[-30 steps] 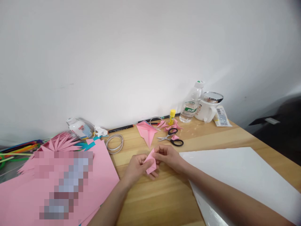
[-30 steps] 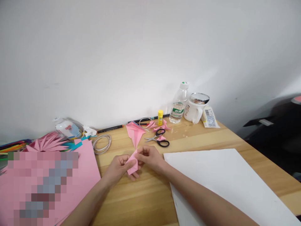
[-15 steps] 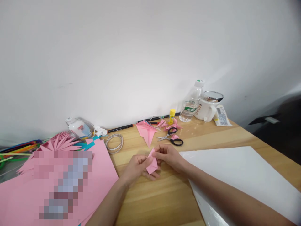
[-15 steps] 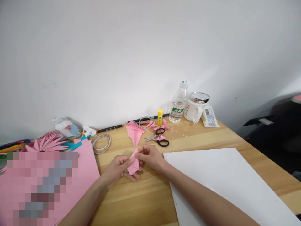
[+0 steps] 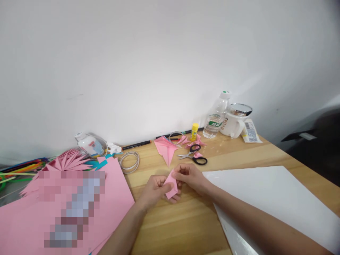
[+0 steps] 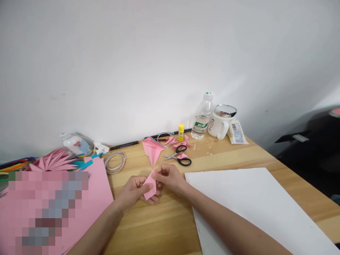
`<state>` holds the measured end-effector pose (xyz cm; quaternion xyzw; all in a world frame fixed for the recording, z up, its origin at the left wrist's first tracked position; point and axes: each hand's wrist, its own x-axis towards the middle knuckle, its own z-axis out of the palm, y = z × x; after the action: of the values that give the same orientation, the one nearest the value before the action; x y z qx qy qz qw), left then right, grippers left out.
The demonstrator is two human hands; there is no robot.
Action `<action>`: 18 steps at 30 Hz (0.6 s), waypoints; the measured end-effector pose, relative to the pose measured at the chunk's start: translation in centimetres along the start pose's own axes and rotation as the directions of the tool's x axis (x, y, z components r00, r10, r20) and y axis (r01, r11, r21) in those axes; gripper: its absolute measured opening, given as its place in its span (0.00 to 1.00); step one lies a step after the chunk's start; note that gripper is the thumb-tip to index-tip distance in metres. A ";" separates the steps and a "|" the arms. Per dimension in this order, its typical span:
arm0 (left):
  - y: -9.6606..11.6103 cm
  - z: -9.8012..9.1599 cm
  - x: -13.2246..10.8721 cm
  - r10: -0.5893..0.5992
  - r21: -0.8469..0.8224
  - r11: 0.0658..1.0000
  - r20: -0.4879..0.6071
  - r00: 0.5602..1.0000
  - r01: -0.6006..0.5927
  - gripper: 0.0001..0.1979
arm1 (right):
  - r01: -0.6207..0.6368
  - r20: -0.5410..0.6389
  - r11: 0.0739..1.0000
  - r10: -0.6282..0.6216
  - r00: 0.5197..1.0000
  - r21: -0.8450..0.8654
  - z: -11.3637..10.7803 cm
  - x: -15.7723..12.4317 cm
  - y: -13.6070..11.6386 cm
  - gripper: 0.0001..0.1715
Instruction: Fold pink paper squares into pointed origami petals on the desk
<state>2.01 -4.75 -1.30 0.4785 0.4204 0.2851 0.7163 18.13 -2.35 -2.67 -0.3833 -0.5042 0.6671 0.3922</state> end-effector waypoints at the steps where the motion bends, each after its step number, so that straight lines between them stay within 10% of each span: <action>1: 0.0 0.0 0.0 -0.004 -0.001 1.000 -0.008 1.000 0.004 0.17 | -0.007 0.003 1.000 0.007 1.000 -0.001 0.0 0.0 -0.1 0.18; 18: 0.1 0.3 0.0 0.006 0.037 0.999 -0.093 0.996 -0.003 0.18 | 0.045 0.116 0.993 -0.032 0.993 -0.109 0.0 0.1 0.1 0.19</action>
<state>2.33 -4.80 -1.12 0.4788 0.4576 0.3008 0.6862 18.06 -2.29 -2.80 -0.3559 -0.5694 0.6512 0.3536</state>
